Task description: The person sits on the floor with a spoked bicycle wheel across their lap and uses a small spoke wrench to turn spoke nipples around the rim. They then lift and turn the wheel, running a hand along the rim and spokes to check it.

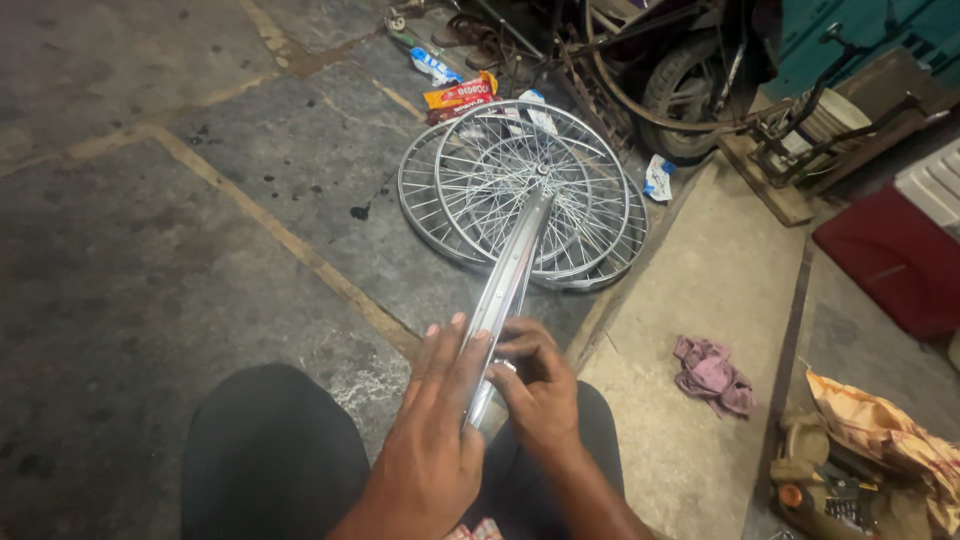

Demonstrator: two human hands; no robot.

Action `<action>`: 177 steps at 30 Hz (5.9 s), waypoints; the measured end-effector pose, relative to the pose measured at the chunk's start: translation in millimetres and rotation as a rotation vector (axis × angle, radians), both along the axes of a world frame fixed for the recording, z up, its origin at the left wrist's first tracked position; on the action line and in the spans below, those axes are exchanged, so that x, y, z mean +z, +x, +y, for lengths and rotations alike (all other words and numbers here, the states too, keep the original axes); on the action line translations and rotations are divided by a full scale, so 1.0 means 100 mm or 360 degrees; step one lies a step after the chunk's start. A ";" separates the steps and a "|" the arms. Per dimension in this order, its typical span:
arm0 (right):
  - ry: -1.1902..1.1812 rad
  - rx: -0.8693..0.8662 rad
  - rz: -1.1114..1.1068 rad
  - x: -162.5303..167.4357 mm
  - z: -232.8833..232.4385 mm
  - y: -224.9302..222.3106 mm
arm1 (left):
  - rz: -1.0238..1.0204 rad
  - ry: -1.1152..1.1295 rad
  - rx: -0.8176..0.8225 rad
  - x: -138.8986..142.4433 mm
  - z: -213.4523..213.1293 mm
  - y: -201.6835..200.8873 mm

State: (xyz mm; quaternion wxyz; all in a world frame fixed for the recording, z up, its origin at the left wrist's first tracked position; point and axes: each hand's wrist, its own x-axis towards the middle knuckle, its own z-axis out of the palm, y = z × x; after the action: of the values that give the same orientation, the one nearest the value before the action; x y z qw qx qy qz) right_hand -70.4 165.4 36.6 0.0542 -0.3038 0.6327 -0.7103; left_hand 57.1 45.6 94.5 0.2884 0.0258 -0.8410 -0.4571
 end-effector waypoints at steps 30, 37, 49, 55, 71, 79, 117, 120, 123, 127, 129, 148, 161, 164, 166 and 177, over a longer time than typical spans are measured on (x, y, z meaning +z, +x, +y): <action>0.0121 0.0081 -0.0043 -0.05 0.30 0.09 | 0.0021 0.0062 -0.0066 0.00 0.16 0.03; 0.0219 -0.0373 -0.0002 -0.13 0.33 0.07 | 0.0046 -0.0024 -0.0080 0.03 0.19 0.02; 0.0584 0.0461 -0.0218 0.71 0.28 -0.11 | 0.0044 -0.0104 -0.0012 0.06 0.18 0.02; 0.0569 -0.0438 0.0501 0.32 0.09 0.02 | 0.0002 -0.0091 -0.0014 0.03 0.19 0.01; 0.0493 -0.0395 0.0050 0.10 0.08 -0.08 | 0.0018 0.0034 -0.0075 -0.02 0.15 0.01; 0.0694 0.0165 0.0280 0.32 0.08 -0.07 | 0.0070 -0.0056 0.0067 -0.02 0.14 0.03; 0.0129 0.0014 0.0033 0.18 -0.09 0.06 | 0.0032 -0.0034 -0.0025 -0.07 0.02 0.04; 0.0459 -0.0500 0.0698 0.30 -0.15 0.09 | 0.0113 -0.0061 -0.0026 -0.09 0.06 0.06; 0.0513 -0.0824 0.0932 0.32 -0.25 0.10 | 0.0150 -0.0072 -0.0050 -0.09 0.10 0.05; 0.0554 -0.0778 0.0986 0.29 -0.26 0.13 | 0.0095 -0.0065 -0.0071 -0.07 0.11 0.07; 0.0417 -0.0471 0.0729 0.31 -0.19 0.11 | 0.0077 -0.0040 -0.0069 -0.04 0.09 0.08; -0.0114 -0.0401 0.0126 -0.17 -0.18 0.31 | 0.0197 -0.0093 0.0046 -0.06 0.12 0.05; 0.0569 -0.0051 -0.0004 -0.18 0.25 0.17 | 0.0094 -0.0077 -0.0010 -0.30 0.11 0.25; 0.0684 0.0208 -0.0089 -0.22 0.24 -0.08 | 0.0110 -0.0086 -0.0021 -0.21 0.14 0.19; 0.0428 0.0372 -0.0360 -0.26 0.23 -0.20 | 0.0131 -0.0077 -0.0017 -0.15 0.11 0.12; 0.0702 0.1090 -0.0662 0.44 0.32 -0.57 | 0.0083 -0.0095 0.0040 0.03 0.07 0.11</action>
State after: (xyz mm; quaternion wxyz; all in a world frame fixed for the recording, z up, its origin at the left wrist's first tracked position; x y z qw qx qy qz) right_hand -127.5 197.6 81.0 0.4753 -0.3276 0.6075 -0.5456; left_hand 68.3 53.0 97.3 0.3165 0.0158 -0.8461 -0.4286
